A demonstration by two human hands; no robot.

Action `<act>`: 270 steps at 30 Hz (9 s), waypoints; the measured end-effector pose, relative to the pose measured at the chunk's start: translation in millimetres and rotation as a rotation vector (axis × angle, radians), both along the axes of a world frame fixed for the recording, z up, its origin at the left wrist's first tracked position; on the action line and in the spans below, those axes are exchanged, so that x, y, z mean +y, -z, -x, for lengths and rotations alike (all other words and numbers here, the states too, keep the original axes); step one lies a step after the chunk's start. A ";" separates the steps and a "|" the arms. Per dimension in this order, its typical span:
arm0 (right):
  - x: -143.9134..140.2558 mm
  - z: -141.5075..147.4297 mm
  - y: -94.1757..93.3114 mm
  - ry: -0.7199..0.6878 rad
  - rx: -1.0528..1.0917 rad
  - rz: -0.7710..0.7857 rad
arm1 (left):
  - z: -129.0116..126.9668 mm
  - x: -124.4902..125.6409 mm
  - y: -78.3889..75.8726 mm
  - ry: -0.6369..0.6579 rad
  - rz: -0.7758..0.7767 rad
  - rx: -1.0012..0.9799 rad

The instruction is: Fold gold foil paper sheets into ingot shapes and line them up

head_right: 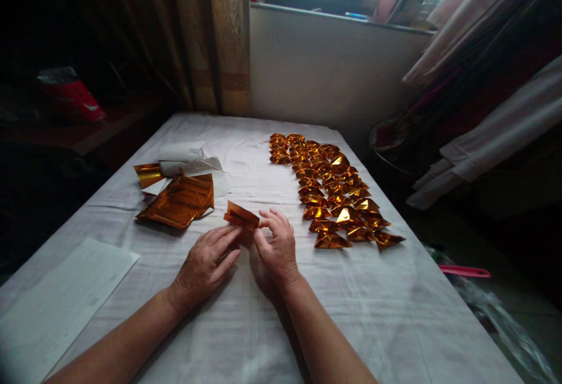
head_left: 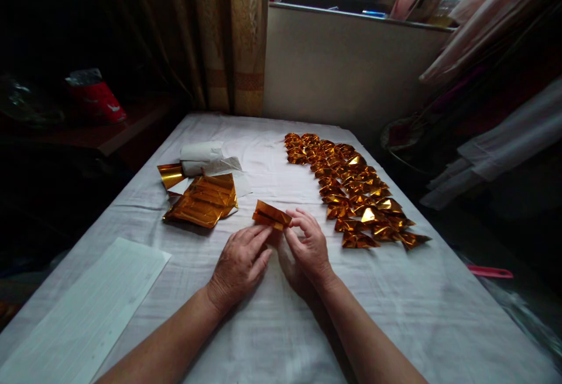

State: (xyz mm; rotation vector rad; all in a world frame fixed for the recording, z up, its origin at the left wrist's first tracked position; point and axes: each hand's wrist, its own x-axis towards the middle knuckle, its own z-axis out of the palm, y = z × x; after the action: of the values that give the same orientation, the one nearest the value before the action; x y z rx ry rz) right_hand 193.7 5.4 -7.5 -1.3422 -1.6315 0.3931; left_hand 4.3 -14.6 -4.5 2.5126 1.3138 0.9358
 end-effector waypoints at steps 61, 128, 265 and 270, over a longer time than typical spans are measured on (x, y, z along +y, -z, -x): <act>0.4 -4.0 16.3 -0.270 -0.365 -0.103 | 18.3 15.3 4.1 -0.224 0.080 0.084; -21.2 -21.8 9.4 -0.224 -0.616 -0.048 | 40.1 -5.7 9.9 -0.016 -0.047 0.305; -28.9 -1.3 6.1 -0.278 -0.567 -0.019 | 3.1 -9.3 6.7 0.042 0.190 0.421; -35.6 -5.1 3.8 -0.309 -0.710 0.160 | 8.9 -10.5 4.7 0.037 0.176 0.429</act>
State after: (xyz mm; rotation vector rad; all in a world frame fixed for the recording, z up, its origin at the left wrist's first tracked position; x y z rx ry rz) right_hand 198.8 -30.2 -11.3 -1.4408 -2.4565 0.2374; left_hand -4.6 -25.1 -9.3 2.6738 1.3772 0.2603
